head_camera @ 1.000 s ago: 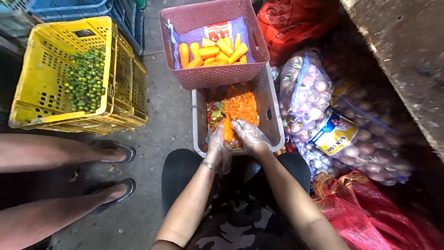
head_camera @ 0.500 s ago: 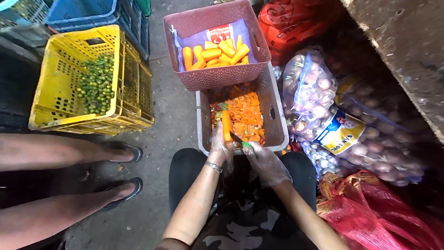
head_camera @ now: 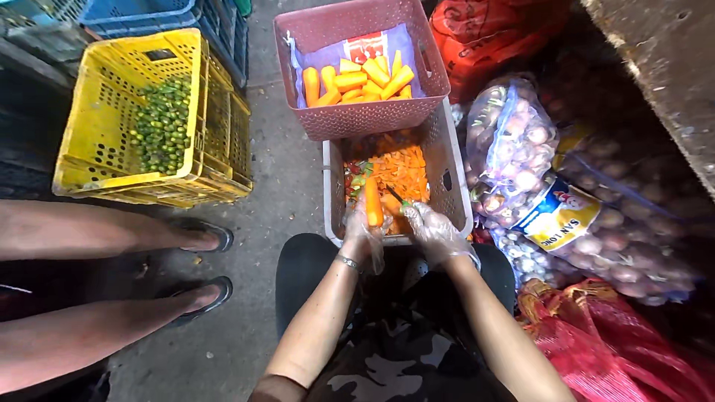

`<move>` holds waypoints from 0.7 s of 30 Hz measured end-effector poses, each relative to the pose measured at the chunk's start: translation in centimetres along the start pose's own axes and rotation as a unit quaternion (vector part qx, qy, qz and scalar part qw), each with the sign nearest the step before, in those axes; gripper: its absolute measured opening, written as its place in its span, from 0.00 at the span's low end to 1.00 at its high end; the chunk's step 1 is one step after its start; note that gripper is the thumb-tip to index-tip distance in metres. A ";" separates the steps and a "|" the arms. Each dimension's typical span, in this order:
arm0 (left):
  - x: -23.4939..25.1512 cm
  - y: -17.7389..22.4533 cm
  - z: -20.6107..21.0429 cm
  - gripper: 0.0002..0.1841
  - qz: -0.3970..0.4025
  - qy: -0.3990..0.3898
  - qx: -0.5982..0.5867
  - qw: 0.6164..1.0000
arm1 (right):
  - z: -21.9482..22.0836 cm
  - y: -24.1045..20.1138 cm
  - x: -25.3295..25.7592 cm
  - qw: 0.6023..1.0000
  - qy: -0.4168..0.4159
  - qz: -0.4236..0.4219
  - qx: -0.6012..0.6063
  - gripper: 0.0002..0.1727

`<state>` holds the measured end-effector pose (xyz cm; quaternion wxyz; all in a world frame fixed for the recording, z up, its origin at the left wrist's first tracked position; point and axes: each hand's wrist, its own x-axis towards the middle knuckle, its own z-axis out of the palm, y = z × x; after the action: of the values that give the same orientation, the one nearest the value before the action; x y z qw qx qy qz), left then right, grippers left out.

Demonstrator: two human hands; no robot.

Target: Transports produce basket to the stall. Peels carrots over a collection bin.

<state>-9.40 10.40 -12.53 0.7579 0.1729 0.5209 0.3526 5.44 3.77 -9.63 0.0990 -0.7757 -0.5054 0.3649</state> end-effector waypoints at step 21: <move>0.4 0.0 0.1 0.25 0.036 0.012 0.075 0.996 | -1.9 -0.3 1.6 1.000 0.007 -0.020 0.017 0.29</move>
<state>-9.25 10.72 -12.79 0.7236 0.2434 0.5482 0.3416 6.90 5.70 -8.86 0.1235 -0.7660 -0.5139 0.3659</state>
